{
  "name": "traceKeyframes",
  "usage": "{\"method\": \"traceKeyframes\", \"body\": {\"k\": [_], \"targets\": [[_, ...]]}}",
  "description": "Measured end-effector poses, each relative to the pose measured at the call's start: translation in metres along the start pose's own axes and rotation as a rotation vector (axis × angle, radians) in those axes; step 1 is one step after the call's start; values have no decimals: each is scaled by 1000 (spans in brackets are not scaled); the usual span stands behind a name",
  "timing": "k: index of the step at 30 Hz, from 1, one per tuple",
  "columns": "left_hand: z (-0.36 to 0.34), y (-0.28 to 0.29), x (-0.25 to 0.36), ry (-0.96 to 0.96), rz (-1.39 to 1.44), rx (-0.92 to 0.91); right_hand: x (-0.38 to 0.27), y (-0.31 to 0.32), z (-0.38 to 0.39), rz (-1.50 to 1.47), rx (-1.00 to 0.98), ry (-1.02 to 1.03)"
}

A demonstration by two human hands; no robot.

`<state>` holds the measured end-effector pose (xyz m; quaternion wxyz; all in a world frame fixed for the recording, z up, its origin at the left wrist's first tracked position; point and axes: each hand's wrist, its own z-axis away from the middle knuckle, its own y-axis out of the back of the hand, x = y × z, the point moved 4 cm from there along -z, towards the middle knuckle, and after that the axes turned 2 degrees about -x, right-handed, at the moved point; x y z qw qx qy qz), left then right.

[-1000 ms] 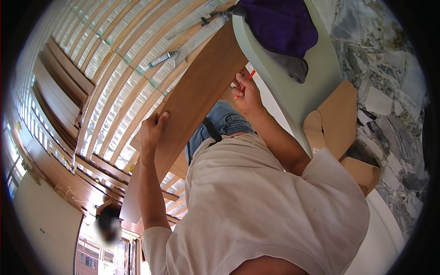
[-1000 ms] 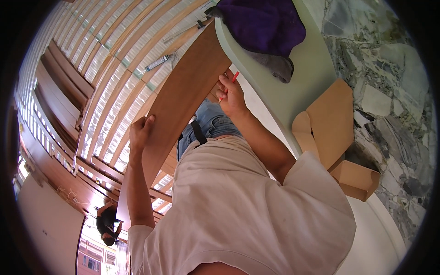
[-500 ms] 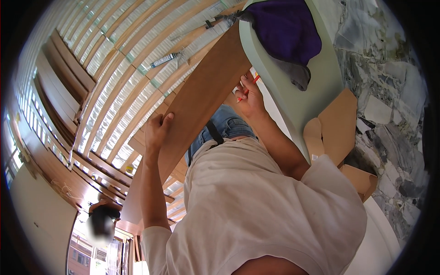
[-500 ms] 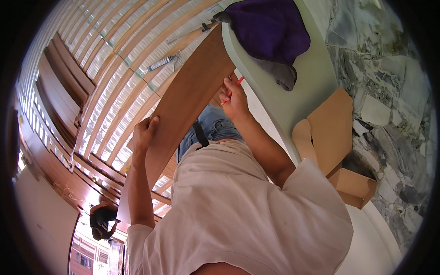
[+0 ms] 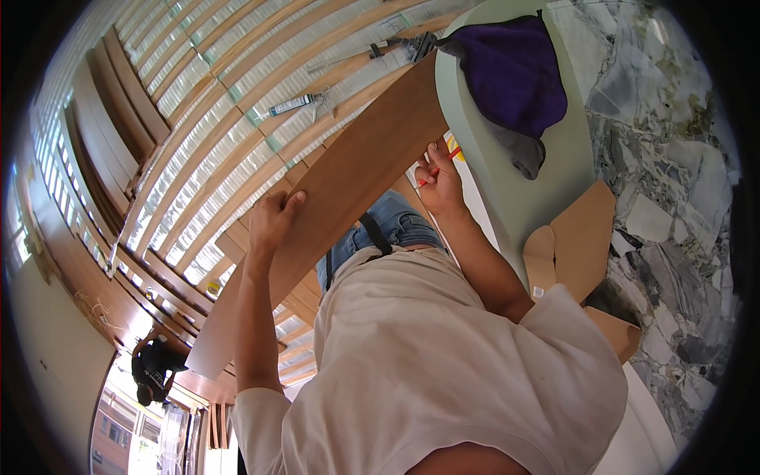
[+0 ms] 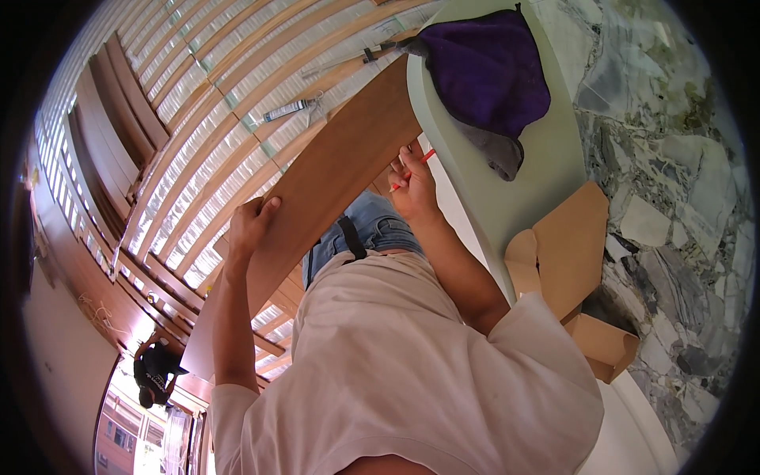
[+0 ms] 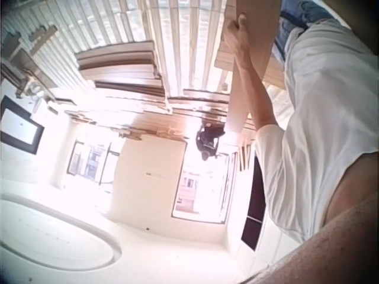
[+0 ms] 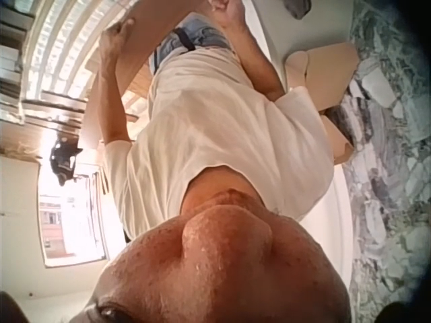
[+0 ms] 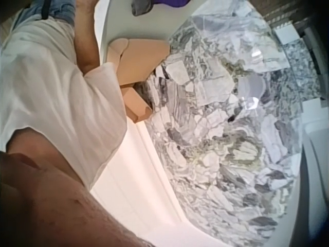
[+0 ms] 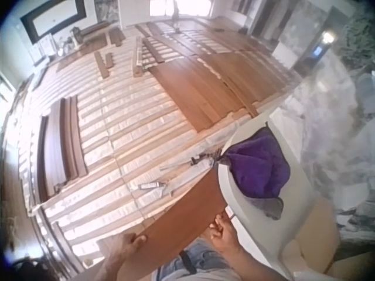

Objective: The person measures and marks floor planks using a ruler and pencil, then carries a plank to a table saw, sits on the floor, and uses the saw to cut the plank.

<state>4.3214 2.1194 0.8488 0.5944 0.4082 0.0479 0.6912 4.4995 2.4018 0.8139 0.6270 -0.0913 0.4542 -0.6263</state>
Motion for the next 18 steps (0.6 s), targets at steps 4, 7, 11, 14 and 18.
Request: {"method": "traceKeyframes", "body": {"k": [4, 7, 11, 14, 18], "targets": [[-5, 2, 1, -5, -31, -48, -2, -2, 2, -5, 44, 2], [-5, 3, 2, 4, -23, -35, -1, 0, 1, -12, 20, 5], [-5, 2, 0, -9, -20, -23, 1, 4, 0, -21, -2, 14], [-6, 0, -3, -26, -18, -12, -1, 0, -1, -5, 18, 7], [-8, -2, -5, -44, -16, 2, 1, 7, -2, 6, -28, 15]]}}
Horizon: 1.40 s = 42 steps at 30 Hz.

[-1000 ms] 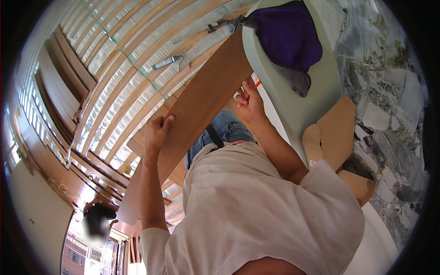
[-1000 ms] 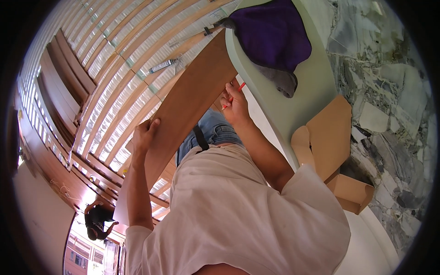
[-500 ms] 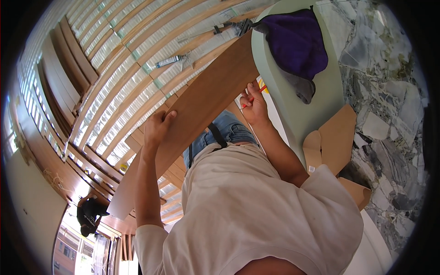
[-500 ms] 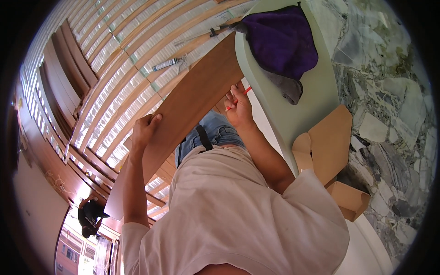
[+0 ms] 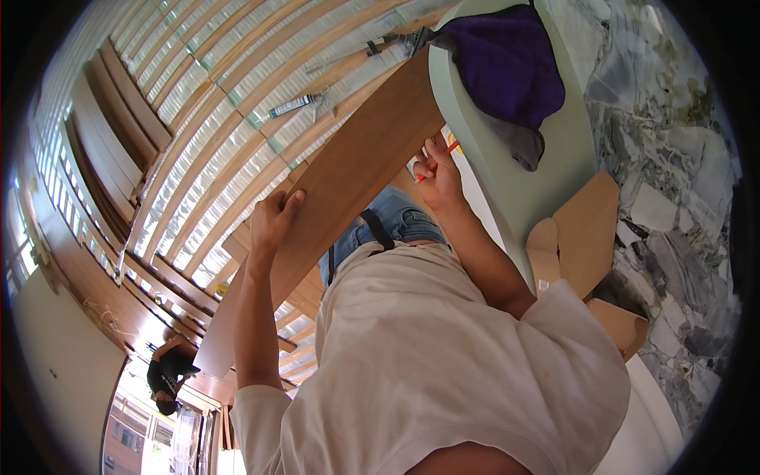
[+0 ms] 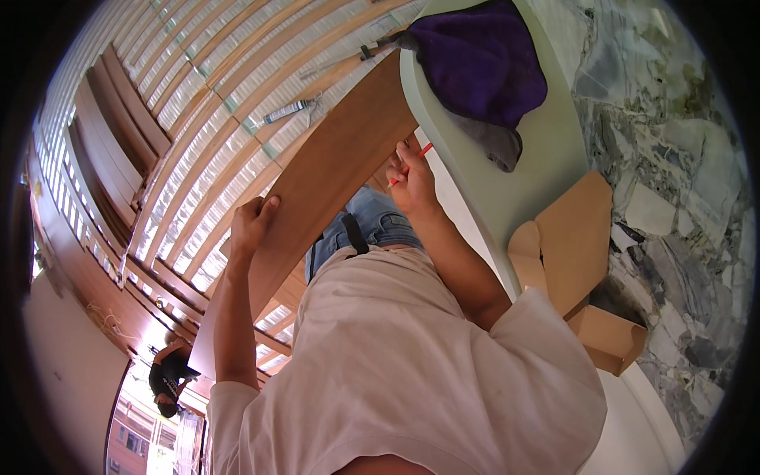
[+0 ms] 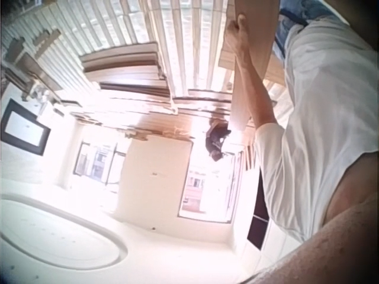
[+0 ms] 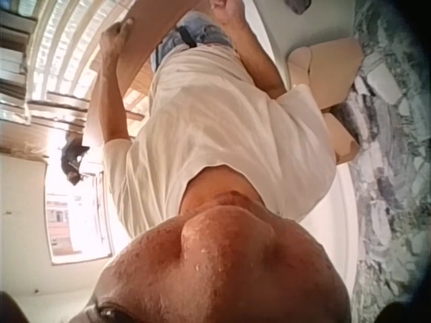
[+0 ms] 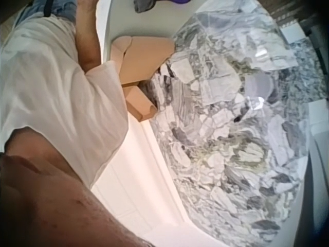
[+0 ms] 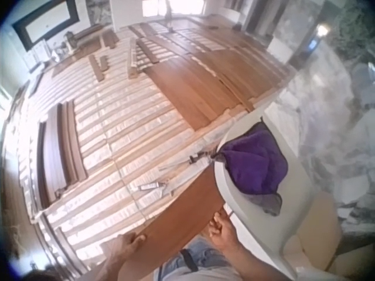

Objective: The person measures and marks floor planks using a ruler and pencil, then carries a plank to a table saw, sits on the floor, and uses the saw to cut the plank.

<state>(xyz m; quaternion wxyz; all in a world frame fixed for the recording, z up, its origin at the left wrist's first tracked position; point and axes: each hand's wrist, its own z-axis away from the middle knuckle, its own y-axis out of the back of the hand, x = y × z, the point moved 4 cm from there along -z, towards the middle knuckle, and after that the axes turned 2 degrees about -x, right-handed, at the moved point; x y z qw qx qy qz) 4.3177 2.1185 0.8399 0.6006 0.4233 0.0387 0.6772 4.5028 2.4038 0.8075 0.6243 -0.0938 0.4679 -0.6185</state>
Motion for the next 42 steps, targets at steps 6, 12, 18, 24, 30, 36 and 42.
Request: {"method": "traceKeyframes", "body": {"k": [6, 12, 18, 24, 30, 36, 42], "targets": [[-3, 0, -4, -20, 9, 16, -2, -7, 2, 0, 61, 2], [-3, 0, -4, -20, 26, 32, 0, -1, 0, -11, 46, -4], [-7, -1, -8, -48, 8, 36, -1, -2, -1, -7, 4, 13], [-3, 2, 3, -46, 42, 38, -2, 4, -3, -25, 22, -1], [-6, 3, 0, -23, 8, 0, -2, 0, -1, -26, 27, -12], [-3, 0, 0, -14, 46, 18, 0, 12, -5, -20, 42, -22], [-7, -2, -6, -31, 20, 22, -3, 0, -1, -20, 74, -31]]}}
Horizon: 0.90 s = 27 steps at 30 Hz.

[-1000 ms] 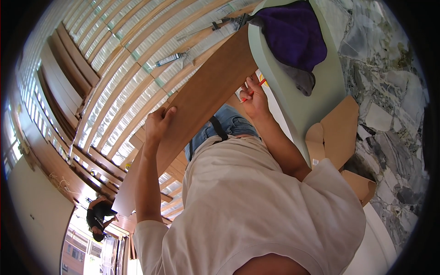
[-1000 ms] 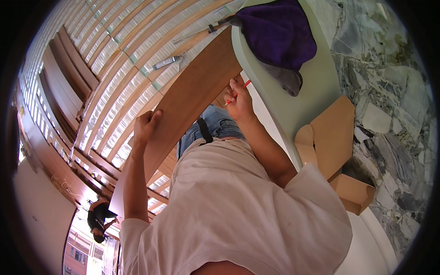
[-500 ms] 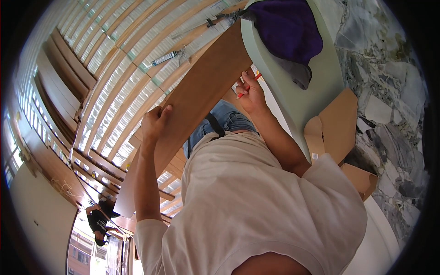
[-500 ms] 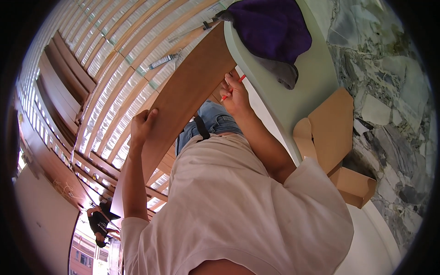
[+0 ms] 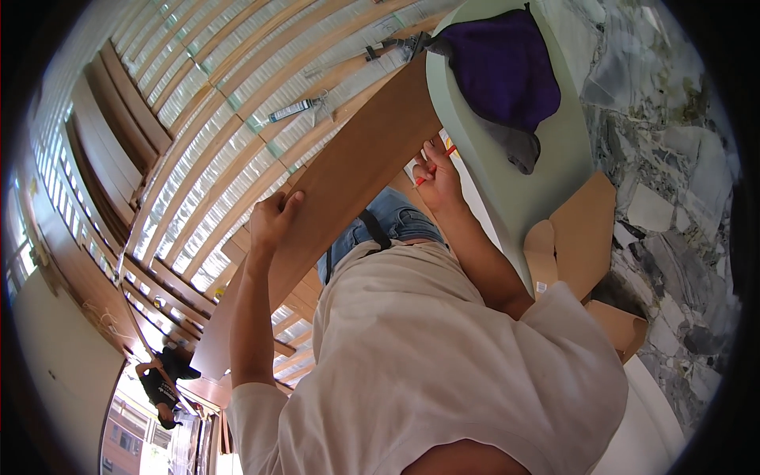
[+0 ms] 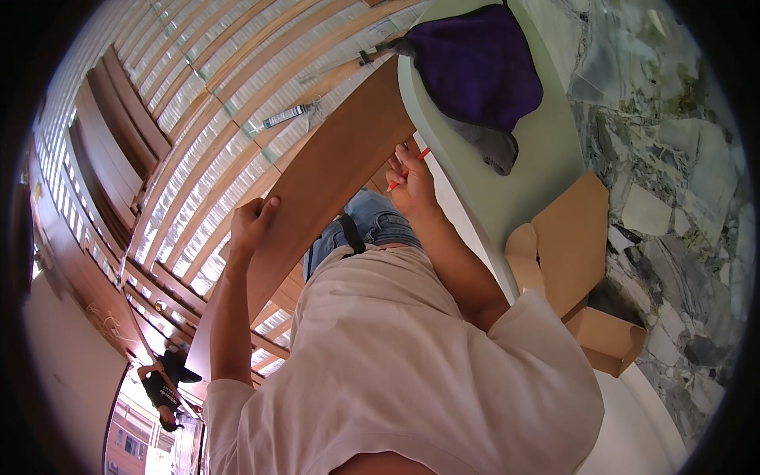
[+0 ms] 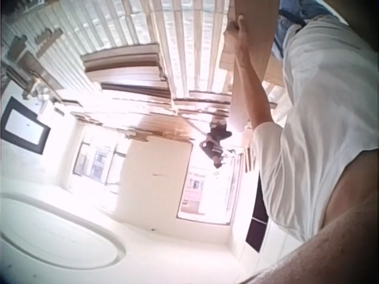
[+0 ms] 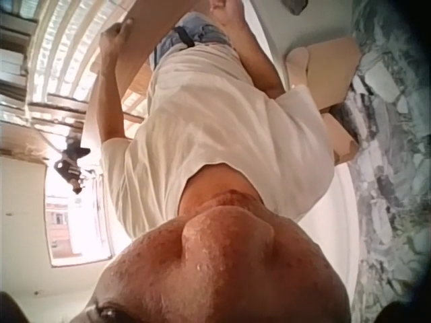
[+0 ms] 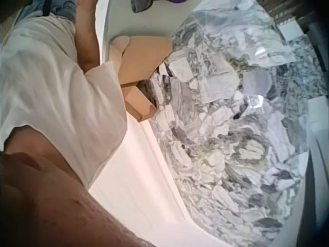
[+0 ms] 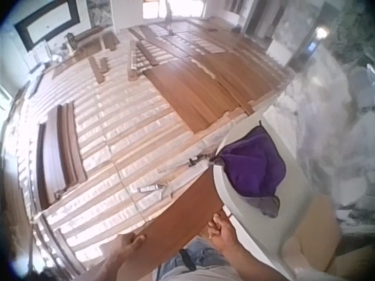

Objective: The person measures and marks floor planks using a ruler and pencil, then carries a plank to a table saw, sits on the floor, and uses the saw to cut the plank.

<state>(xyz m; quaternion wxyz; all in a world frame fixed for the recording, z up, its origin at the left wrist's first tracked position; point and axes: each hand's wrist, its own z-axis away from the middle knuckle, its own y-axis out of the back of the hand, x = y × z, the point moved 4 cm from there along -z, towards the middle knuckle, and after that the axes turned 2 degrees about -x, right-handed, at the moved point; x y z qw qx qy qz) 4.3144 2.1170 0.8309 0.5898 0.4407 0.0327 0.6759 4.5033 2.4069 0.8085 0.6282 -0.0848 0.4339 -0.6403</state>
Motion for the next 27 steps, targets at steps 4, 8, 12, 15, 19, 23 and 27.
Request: {"method": "traceKeyframes", "body": {"k": [4, 8, 12, 15, 19, 23, 27], "targets": [[1, 1, 1, -11, 5, -6, -2, -5, 1, 17, -40, 15], [2, 2, 5, -10, 16, -4, -1, -3, 0, 34, -50, 16], [2, 3, 5, -8, 3, 2, -2, -1, 0, 88, -53, 38], [4, 5, 8, -4, 0, -14, -5, -4, 9, 138, -17, 26], [2, 4, 6, -22, -8, -6, -6, 3, 36, 349, 86, -68], [2, 2, 6, -20, -4, -14, -52, -62, 62, 1047, -101, 248], [3, 3, 7, -20, 9, 1, -125, -141, 54, 1723, -206, 757]]}}
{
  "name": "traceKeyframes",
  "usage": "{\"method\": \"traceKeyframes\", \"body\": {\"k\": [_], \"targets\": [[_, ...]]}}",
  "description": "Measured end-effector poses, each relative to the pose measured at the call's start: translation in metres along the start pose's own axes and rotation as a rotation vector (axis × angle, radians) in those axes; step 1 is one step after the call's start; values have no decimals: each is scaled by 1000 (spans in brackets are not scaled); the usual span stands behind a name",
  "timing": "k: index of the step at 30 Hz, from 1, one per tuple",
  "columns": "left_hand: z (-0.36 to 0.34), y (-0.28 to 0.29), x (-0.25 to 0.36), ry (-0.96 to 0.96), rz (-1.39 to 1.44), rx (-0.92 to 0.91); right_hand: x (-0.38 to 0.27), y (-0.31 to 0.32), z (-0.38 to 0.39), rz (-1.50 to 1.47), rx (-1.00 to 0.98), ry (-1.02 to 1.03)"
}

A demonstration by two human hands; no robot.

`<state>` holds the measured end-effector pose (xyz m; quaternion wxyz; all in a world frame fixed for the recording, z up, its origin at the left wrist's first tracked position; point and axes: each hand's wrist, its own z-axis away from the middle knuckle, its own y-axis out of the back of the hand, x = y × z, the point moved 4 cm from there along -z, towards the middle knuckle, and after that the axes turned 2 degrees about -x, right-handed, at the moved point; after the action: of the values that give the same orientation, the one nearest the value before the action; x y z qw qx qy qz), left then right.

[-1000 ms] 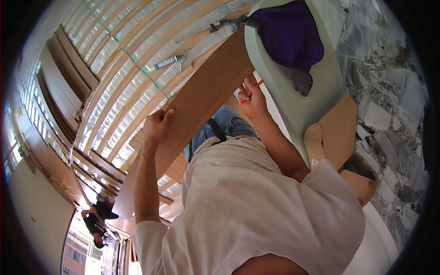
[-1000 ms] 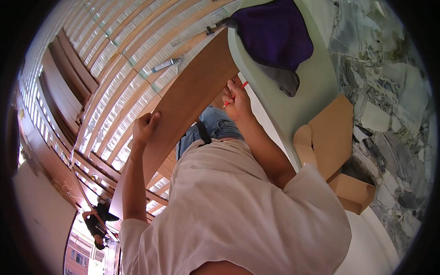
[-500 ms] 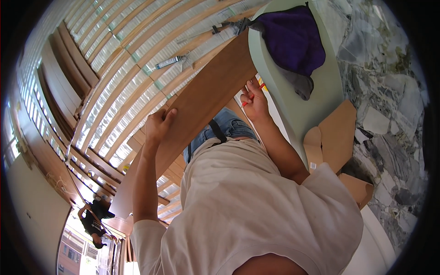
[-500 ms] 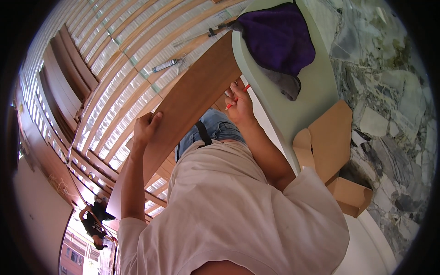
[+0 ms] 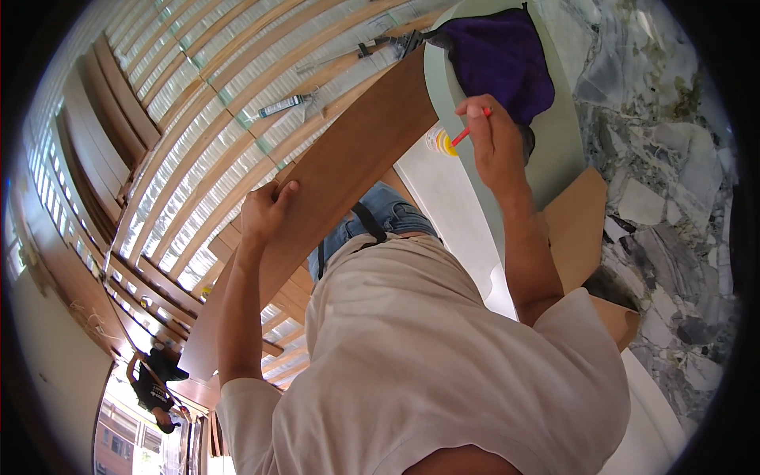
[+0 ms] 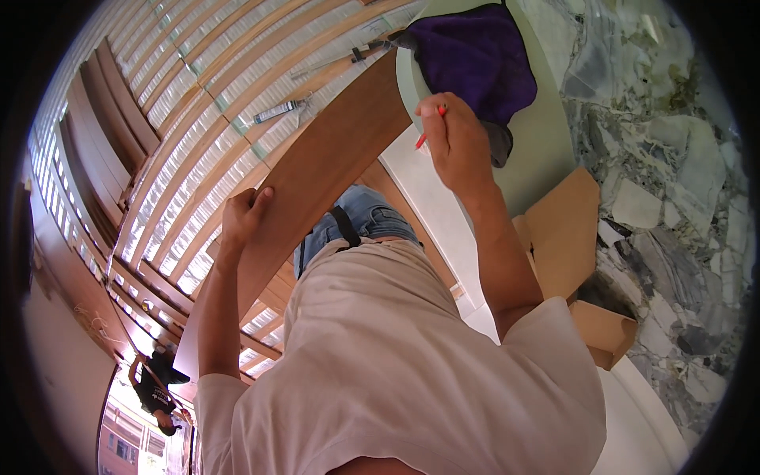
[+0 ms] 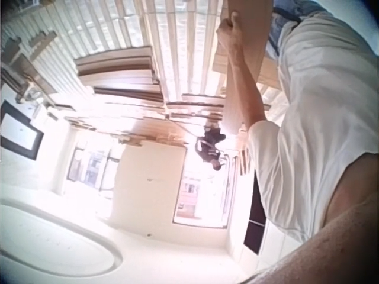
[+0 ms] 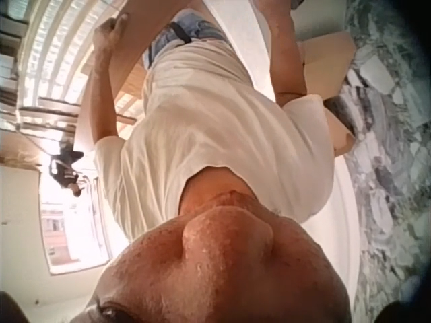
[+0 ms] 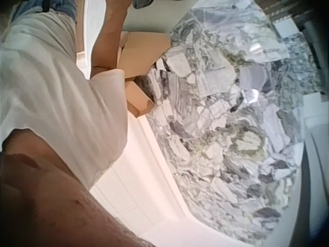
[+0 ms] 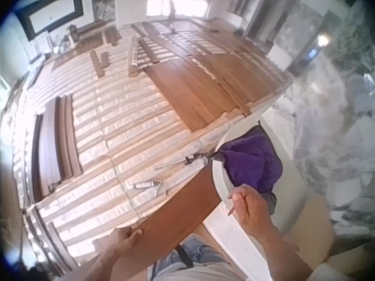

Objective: The person measures and marks floor planks using a ruler and pencil, then carries a plank to a table saw, sits on the floor, and uses the saw to cut the plank.

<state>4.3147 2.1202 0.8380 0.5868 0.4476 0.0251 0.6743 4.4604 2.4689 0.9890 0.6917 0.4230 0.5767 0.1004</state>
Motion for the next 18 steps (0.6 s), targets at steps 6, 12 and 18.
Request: {"method": "traceKeyframes", "body": {"k": [6, 12, 18], "targets": [[0, 3, 4, -15, 6, 9, -21, 14, -88, 123, -208, 69], [2, 3, 4, -20, 25, -1, 0, -9, -127, 366, -285, 197], [3, 1, 0, -37, 18, 19, 9, -19, -141, 485, -285, 243]]}}
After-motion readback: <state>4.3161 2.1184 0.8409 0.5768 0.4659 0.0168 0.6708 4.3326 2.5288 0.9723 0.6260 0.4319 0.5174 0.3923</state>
